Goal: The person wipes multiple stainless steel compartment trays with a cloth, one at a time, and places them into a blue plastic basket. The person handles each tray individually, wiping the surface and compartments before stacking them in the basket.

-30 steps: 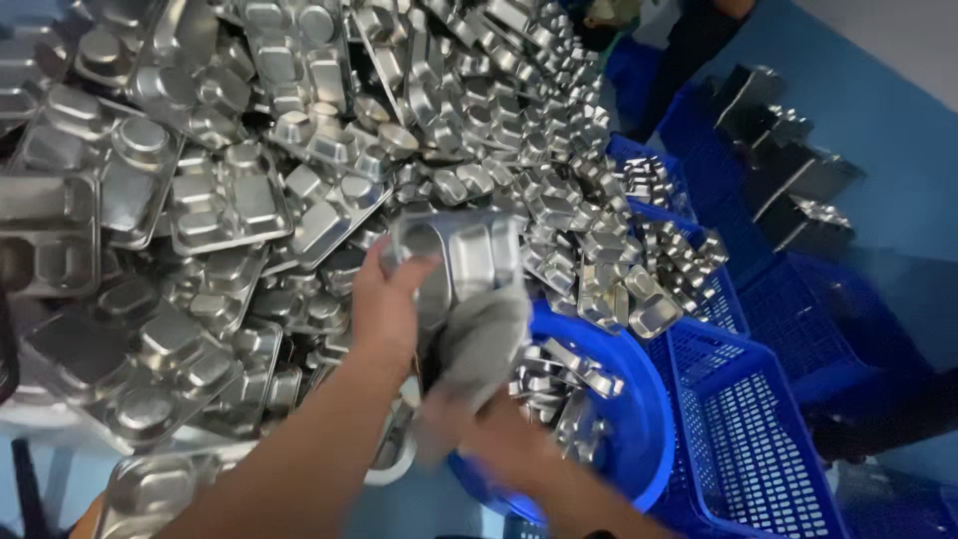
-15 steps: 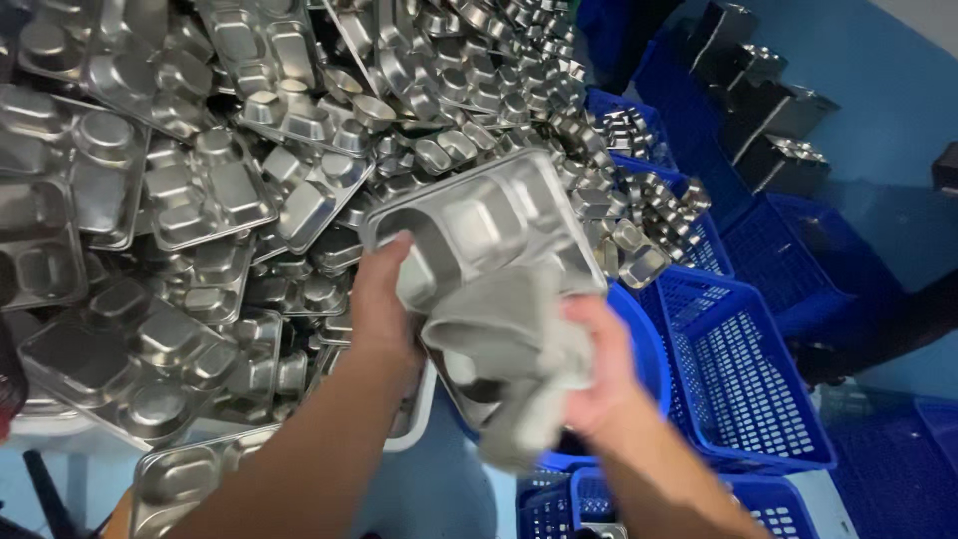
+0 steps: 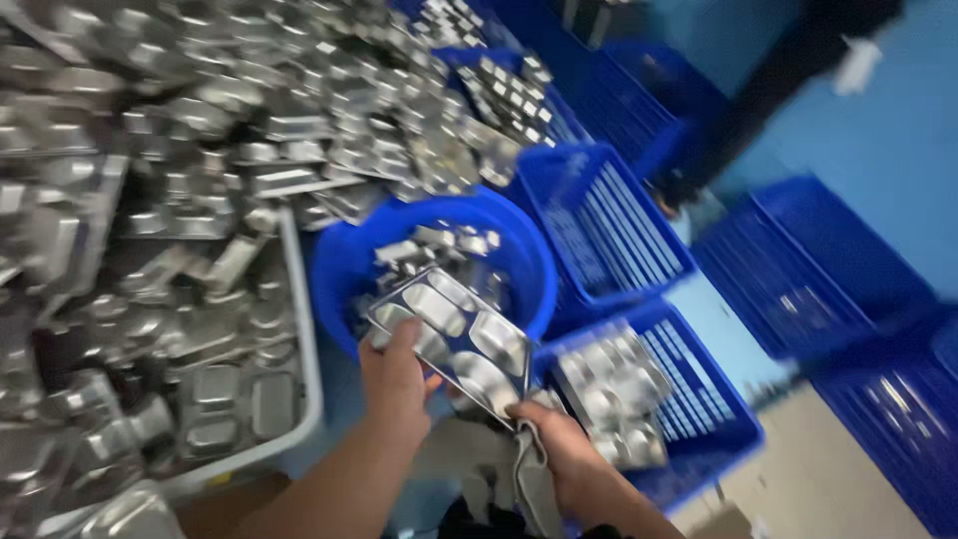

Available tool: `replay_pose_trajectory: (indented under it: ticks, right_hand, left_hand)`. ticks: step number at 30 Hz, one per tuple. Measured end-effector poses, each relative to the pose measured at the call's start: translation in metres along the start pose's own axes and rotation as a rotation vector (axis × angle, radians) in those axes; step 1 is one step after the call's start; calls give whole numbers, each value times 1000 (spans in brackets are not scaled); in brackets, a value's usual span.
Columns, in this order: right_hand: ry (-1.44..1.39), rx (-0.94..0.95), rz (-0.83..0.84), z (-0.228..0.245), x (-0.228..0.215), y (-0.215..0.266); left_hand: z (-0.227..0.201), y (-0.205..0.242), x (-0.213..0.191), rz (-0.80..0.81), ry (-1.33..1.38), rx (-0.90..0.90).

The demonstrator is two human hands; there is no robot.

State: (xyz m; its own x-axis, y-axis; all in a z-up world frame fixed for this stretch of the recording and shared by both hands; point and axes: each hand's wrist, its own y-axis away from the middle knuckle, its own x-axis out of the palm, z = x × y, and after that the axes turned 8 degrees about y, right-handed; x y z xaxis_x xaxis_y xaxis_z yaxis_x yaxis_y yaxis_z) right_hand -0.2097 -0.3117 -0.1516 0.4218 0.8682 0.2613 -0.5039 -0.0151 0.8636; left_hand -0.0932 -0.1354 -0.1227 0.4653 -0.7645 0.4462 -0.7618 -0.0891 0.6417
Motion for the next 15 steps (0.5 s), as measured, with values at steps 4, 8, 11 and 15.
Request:
replay_pose_trajectory:
  ticks: [4,8,11,15]
  right_hand:
    - [-60,38,-174,-55,-67,12]
    - [-204,80,-326,-124,-91,38]
    - [-360,105,-345,-156,-95,54]
    - [-461,-31,-469,-148,-113,76]
  left_hand:
    - [59,-20,-31,348,-368,-7]
    - [89,-5,-58,171,-837,-509]
    - [112,-5,-65,247,-961,-611]
    - [150,-10,-45,361,-838,-672]
